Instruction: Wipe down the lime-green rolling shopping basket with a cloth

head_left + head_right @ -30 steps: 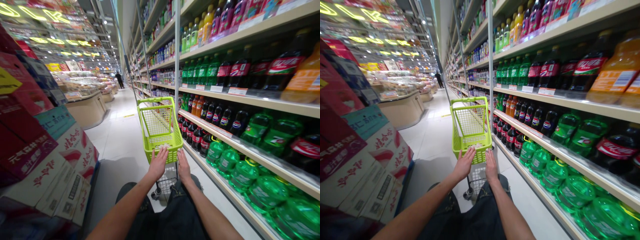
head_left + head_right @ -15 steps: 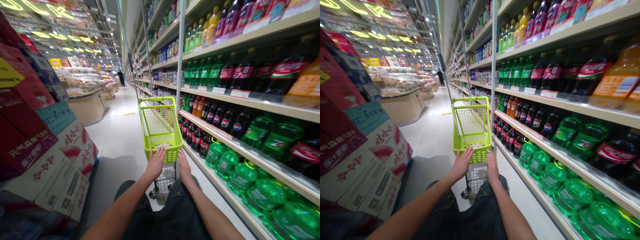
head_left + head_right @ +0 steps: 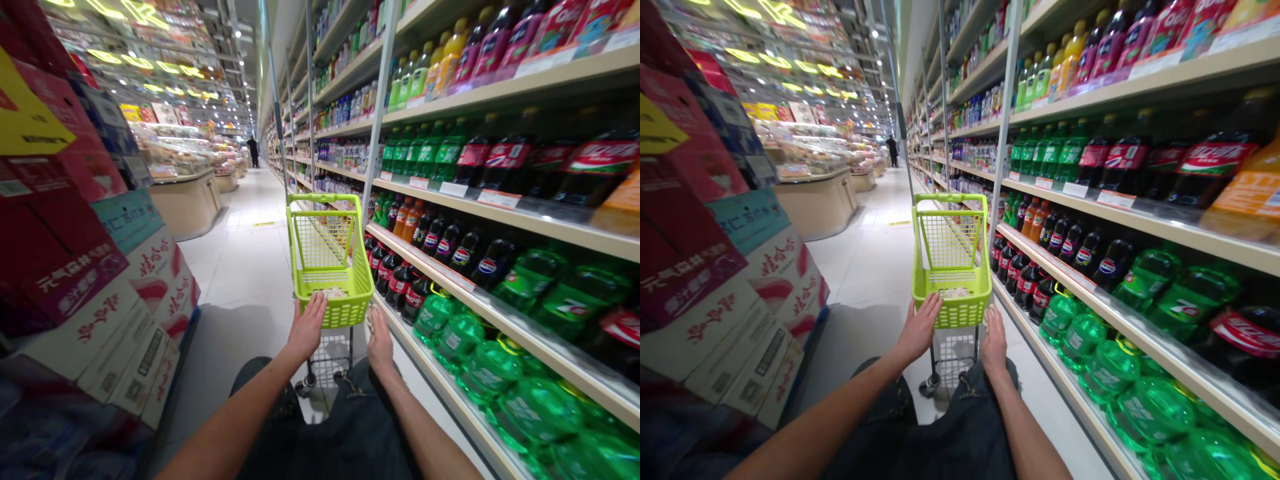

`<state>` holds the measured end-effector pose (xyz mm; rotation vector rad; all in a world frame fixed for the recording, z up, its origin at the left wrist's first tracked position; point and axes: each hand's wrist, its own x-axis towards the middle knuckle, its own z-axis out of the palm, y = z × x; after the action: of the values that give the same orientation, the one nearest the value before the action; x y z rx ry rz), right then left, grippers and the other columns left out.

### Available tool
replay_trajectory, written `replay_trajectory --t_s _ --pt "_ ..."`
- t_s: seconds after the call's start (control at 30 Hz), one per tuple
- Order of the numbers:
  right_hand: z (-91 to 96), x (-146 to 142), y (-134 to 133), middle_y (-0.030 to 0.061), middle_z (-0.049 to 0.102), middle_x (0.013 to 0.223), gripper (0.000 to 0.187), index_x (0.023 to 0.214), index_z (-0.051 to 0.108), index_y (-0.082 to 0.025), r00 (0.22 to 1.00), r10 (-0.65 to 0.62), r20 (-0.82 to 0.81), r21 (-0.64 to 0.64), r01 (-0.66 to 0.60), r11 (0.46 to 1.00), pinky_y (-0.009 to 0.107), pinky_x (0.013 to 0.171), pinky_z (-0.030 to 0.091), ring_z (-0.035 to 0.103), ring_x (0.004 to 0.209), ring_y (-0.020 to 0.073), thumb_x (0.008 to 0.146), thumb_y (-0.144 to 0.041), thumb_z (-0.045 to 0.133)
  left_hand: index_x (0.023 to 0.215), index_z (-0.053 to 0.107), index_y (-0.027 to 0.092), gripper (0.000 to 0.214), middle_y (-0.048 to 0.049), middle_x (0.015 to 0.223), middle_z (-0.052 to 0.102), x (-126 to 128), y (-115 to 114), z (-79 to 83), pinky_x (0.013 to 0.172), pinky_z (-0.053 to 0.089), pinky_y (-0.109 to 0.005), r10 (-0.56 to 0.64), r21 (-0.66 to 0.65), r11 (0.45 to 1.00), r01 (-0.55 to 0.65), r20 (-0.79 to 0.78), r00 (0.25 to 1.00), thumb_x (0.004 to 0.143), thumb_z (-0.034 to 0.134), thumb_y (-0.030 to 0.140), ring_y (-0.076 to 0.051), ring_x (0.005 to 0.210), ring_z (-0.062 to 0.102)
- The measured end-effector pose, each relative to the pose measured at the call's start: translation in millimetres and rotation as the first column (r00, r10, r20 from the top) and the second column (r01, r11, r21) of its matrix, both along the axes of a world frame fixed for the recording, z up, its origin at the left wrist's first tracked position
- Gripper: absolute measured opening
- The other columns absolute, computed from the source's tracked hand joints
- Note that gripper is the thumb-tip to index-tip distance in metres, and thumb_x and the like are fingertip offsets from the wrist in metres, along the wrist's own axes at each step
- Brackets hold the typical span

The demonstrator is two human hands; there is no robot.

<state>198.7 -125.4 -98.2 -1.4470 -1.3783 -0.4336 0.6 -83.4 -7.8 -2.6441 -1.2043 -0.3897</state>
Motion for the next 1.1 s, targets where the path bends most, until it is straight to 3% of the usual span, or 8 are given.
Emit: replay_trajectory --t_s 0.1,0.17,0.37,0.6,0.8,1.0,1.1 --pt "30.2 -2.5 1.8 0.0069 0.030 0.140 0.058 0.134 0.028 -0.020 0.996 0.021 0.083 0.078 -0.027 0.997 0.049 0.103 0.028 0.022 0.130 0.0196 0.079 -0.001 0.026 0.134 0.025 0.013 0.064 -0.0086 0.142 0.023 -0.6 -0.3 -4.6 0.104 0.015 -0.052 0.014 0.033 0.999 -0.015 0.009 1.000 0.071 0.030 0.002 -0.020 0.132 0.015" --pt "39.7 -9.9 5.8 0.0069 0.032 0.139 0.059 0.134 0.028 -0.022 0.981 0.087 0.176 0.069 -0.100 0.993 0.050 0.103 0.029 0.021 0.131 0.0198 0.080 0.000 0.026 0.134 0.025 0.012 0.063 -0.0086 0.143 0.022 0.4 -2.0 -7.3 0.104 0.015 -0.053 0.025 0.047 0.999 -0.026 0.017 1.000 0.072 0.030 0.002 -0.021 0.132 0.014" --pt "5.9 -32.6 -5.5 0.0087 0.049 0.127 0.059 0.133 0.031 -0.022 0.911 0.258 0.323 -0.024 -0.264 0.964 0.045 0.096 0.040 0.027 0.128 0.0181 0.079 0.003 0.030 0.133 0.028 0.013 0.061 -0.0080 0.142 0.025 -11.9 -3.7 -10.2 0.104 0.015 -0.051 -0.016 0.078 0.997 0.016 0.004 1.000 0.073 0.031 0.005 -0.020 0.132 0.016" --pt "46.6 -40.6 12.1 0.0077 0.044 0.131 0.053 0.130 0.036 -0.022 0.922 0.243 0.302 0.038 -0.266 0.963 0.049 0.102 0.031 0.022 0.130 0.0193 0.082 -0.001 0.032 0.133 0.029 0.010 0.065 -0.0095 0.142 0.023 -28.7 4.5 -14.0 0.104 0.013 -0.052 0.101 0.091 0.990 -0.106 0.058 0.993 0.068 0.033 0.002 -0.021 0.132 0.017" --pt "16.1 -56.5 9.5 0.0075 0.055 0.121 0.046 0.125 0.044 -0.021 0.834 0.349 0.428 -0.057 -0.360 0.931 0.043 0.096 0.040 0.028 0.128 0.0169 0.084 -0.003 0.032 0.132 0.029 0.012 0.064 -0.0091 0.141 0.026 -37.4 7.6 -14.7 0.105 0.012 -0.051 0.055 0.085 0.995 -0.059 0.053 0.997 0.069 0.031 0.000 -0.020 0.131 0.019" --pt "43.6 -69.8 19.5 0.0095 0.050 0.125 0.045 0.123 0.046 -0.017 0.865 0.292 0.409 -0.022 -0.310 0.950 0.048 0.100 0.034 0.024 0.130 0.0202 0.084 -0.003 0.030 0.133 0.026 0.010 0.066 -0.0105 0.141 0.025 -43.1 17.5 -15.1 0.104 0.016 -0.050 0.200 0.083 0.973 -0.214 0.151 0.968 0.068 0.032 0.001 -0.021 0.132 0.018" --pt "31.4 -79.0 19.7 0.0099 0.056 0.118 0.039 0.116 0.053 -0.016 0.807 0.348 0.477 -0.044 -0.374 0.926 0.045 0.097 0.040 0.028 0.128 0.0189 0.084 -0.004 0.032 0.133 0.026 0.009 0.069 -0.0104 0.142 0.023 -47.9 16.9 -17.4 0.104 0.018 -0.049 0.217 0.052 0.973 -0.226 0.141 0.966 0.065 0.033 0.001 -0.021 0.131 0.018"
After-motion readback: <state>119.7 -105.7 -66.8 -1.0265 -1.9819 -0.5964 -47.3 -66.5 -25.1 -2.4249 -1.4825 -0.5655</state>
